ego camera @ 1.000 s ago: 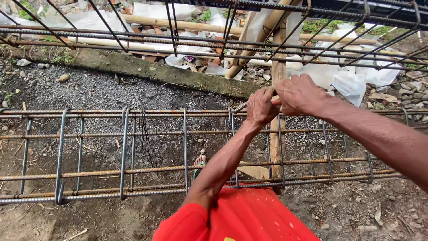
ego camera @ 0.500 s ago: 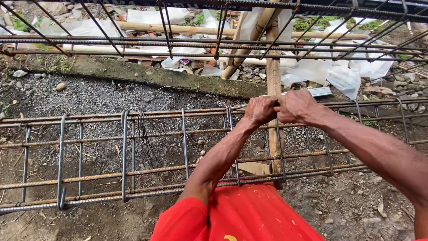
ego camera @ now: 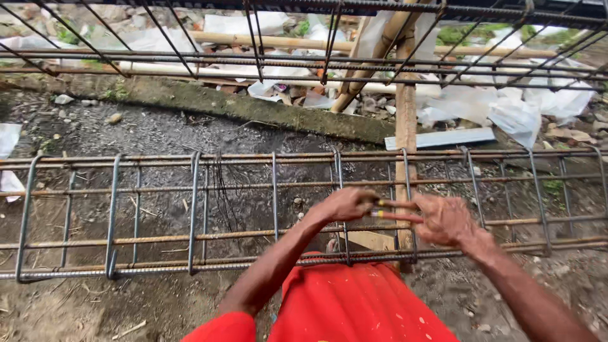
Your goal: The person uses pliers to twist wire ties around the intersections of a rebar grid. They systematically move along the grid, securing the metal bars together with wire.
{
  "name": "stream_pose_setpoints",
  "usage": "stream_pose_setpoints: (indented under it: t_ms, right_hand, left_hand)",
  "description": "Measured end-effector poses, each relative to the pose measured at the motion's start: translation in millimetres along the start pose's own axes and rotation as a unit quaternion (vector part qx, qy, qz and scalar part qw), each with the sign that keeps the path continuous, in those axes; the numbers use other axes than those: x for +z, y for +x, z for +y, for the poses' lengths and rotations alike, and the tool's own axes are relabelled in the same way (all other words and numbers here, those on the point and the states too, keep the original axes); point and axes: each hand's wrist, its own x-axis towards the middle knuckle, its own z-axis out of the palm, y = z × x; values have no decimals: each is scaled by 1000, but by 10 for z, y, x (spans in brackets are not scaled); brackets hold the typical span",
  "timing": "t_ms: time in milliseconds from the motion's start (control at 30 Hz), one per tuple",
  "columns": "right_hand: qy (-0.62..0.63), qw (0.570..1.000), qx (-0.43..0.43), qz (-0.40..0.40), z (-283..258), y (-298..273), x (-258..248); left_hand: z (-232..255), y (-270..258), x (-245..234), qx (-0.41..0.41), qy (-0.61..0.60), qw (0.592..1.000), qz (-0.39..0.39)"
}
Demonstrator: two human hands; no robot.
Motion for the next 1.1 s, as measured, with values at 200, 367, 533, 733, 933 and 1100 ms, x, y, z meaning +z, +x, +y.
stream_pose_setpoints:
  t_ms: [200, 367, 533, 733, 933, 1100]
  right_hand:
    - [14, 994, -61, 91, -86, -187, 609]
    - [-62, 984, -112, 128, 25, -183, 1154]
    - [-61, 958, -158, 231, -121, -395, 998]
    - [-21, 927, -268, 262, -336, -738, 399]
    - [85, 961, -246, 89, -46, -729, 791]
    - [351, 928, -119, 26, 103, -716, 1363]
  left_hand:
    - [136, -413, 375, -53, -58, 993, 88]
    - [507, -462, 588, -101, 52, 984, 141]
    - [533, -445, 764, -129, -24, 979, 155]
    - [578, -422, 932, -195, -28, 972, 128]
    - [483, -441, 937, -203, 48, 965, 159]
    - [190, -533, 970, -122, -333, 758, 547]
